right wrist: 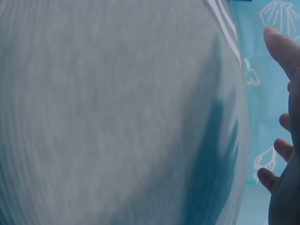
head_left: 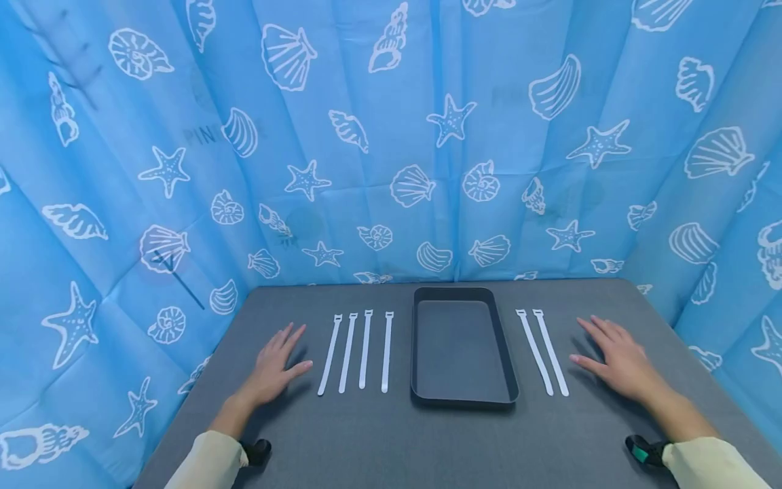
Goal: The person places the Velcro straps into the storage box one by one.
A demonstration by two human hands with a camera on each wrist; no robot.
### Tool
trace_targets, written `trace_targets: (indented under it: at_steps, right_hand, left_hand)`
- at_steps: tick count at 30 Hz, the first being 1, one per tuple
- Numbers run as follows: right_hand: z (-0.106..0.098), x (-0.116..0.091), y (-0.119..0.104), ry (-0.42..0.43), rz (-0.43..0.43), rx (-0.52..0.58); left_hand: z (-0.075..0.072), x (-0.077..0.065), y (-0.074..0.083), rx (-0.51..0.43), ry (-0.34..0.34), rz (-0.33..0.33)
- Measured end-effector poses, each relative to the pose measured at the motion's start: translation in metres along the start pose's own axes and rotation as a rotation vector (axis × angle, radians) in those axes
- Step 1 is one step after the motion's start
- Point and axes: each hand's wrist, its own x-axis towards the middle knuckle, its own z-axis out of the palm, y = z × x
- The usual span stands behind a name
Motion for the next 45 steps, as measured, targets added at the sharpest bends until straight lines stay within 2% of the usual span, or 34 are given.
trace_targets:
  at_steps: [7, 14, 19, 22, 27, 32, 35, 44, 45]
  right_hand:
    - [0.007, 0.007, -0.013, 0.031, 0.011, 0.126]
    - [0.012, 0.015, -0.024, 0.019, 0.123, 0.168]
    - [0.019, 0.019, -0.031, 0.072, 0.198, 0.193]
    - [0.024, 0.021, -0.034, 0.091, 0.247, 0.221]
    - [0.031, 0.025, -0.038, 0.099, 0.319, 0.254]
    - [0.038, 0.031, -0.044, 0.108, 0.371, 0.246]
    - [0.039, 0.035, -0.045, 0.107, 0.375, 0.239]
    - [0.043, 0.044, -0.044, 0.096, 0.359, 0.212]
    - [0.044, 0.045, -0.044, 0.095, 0.367, 0.209]
  left_hand:
    - [0.004, 0.004, 0.021, -0.191, 0.010, 0.050]
    - [0.010, 0.007, 0.044, -0.372, 0.036, 0.084]
    - [0.019, 0.007, 0.059, -0.512, 0.067, 0.119]
    - [0.025, 0.009, 0.068, -0.590, 0.057, 0.125]
    - [0.034, 0.012, 0.080, -0.669, 0.042, 0.133]
    - [0.026, 0.009, 0.105, -0.713, -0.003, 0.152]
    - [0.022, 0.009, 0.117, -0.735, -0.031, 0.138]
    - [0.041, 0.015, 0.134, -0.817, -0.067, 0.171]
    - [0.042, 0.015, 0.138, -0.841, -0.077, 0.156]
